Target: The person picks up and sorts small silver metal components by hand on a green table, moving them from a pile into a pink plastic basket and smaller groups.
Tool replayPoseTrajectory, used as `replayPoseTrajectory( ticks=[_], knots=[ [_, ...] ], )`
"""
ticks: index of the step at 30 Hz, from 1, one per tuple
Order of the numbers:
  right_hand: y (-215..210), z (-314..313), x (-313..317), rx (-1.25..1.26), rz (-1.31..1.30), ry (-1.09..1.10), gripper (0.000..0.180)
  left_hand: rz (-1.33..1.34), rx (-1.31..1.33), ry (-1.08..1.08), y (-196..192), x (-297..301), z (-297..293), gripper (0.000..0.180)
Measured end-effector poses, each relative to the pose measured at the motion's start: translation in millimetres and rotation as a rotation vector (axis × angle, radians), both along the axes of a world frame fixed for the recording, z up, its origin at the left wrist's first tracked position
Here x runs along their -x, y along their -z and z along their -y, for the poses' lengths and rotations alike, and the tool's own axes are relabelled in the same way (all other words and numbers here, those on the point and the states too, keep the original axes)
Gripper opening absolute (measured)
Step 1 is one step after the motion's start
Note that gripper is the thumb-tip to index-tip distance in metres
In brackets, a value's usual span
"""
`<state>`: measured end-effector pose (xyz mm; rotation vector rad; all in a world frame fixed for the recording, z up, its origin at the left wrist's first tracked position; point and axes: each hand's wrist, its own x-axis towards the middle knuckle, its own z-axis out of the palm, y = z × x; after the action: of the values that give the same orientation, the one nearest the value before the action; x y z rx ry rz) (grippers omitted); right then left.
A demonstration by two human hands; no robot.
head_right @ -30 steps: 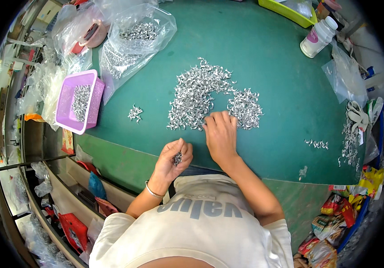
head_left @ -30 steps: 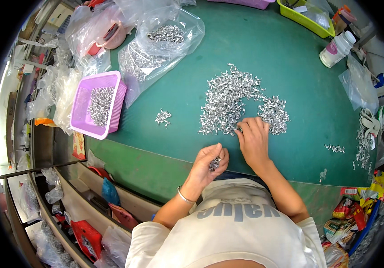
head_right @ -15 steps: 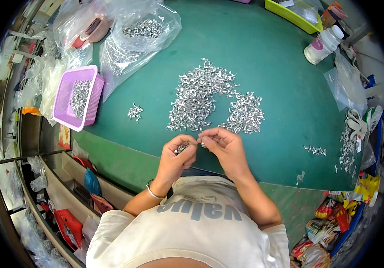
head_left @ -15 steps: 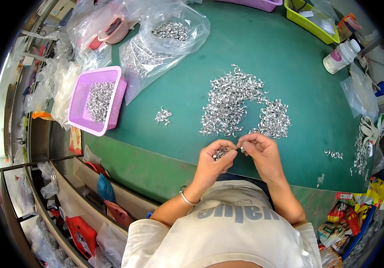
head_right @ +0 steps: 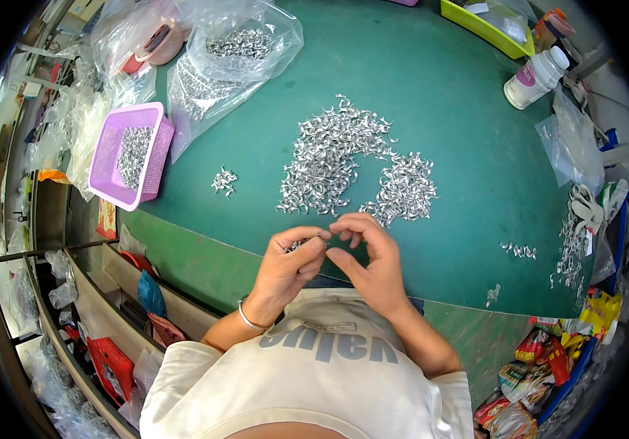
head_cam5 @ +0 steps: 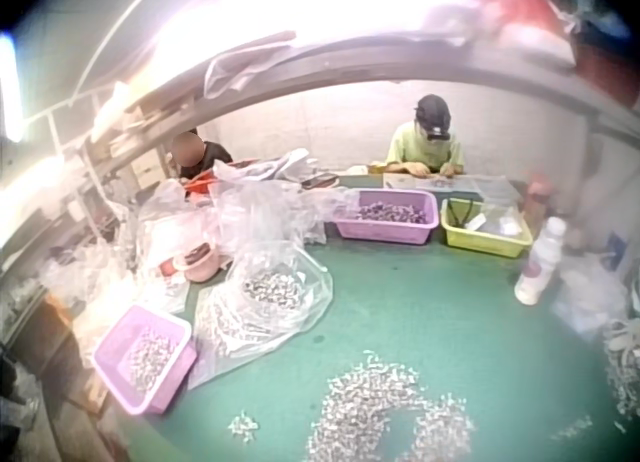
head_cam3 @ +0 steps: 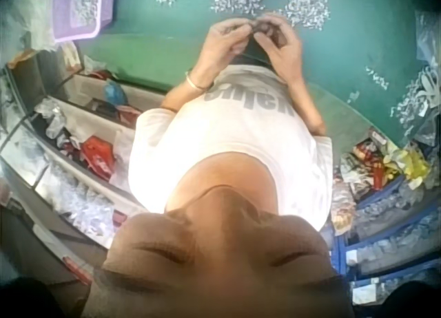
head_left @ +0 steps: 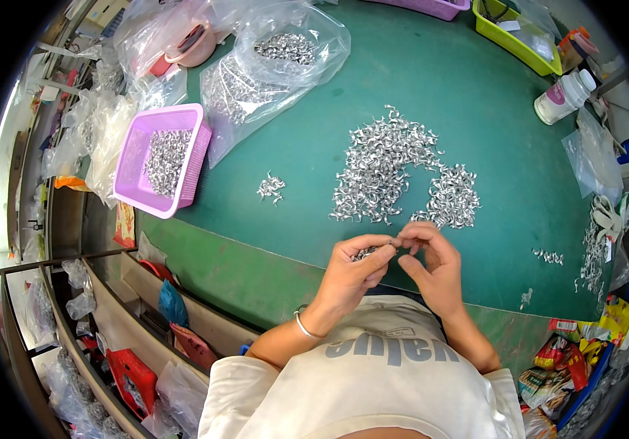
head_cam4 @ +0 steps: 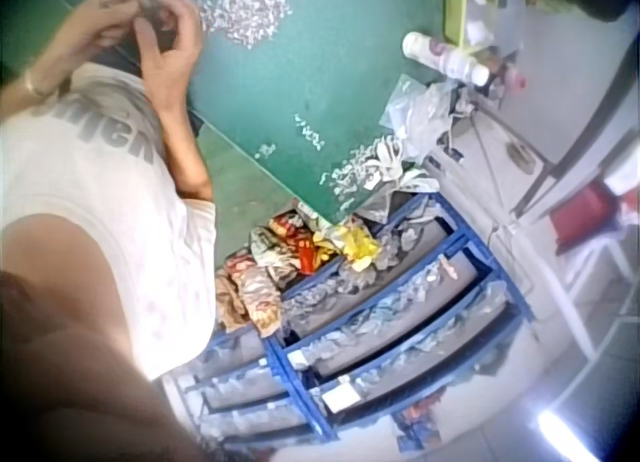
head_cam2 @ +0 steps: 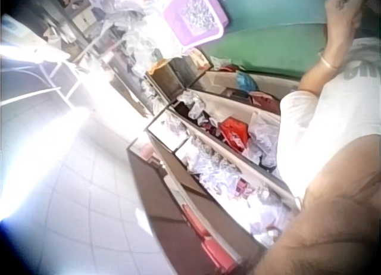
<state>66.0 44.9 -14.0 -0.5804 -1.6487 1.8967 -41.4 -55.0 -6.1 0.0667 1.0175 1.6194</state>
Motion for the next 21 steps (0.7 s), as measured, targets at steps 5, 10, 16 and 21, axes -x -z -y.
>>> replayPoseTrajectory(
  ticks=[5,10,16,21],
  knots=[
    [-10.5,8.5,1.0,-0.065,0.047,0.015,0.016,-0.029,-0.097,-0.017,-3.9,-3.6,4.4,0.016],
    [-22.4,9.0,0.8,-0.343,0.02,0.088,0.014,-0.171,-0.137,-0.022,-6.1,-4.0,8.2,0.016],
    [-33.2,5.3,-0.4,-0.74,0.047,0.147,0.016,-0.353,-0.084,-0.084,-15.4,-3.2,10.6,0.014],
    [-33.7,4.4,-1.4,-0.823,0.042,0.148,0.016,-0.373,-0.098,-0.072,-13.4,-2.1,11.4,0.013]
  ],
)
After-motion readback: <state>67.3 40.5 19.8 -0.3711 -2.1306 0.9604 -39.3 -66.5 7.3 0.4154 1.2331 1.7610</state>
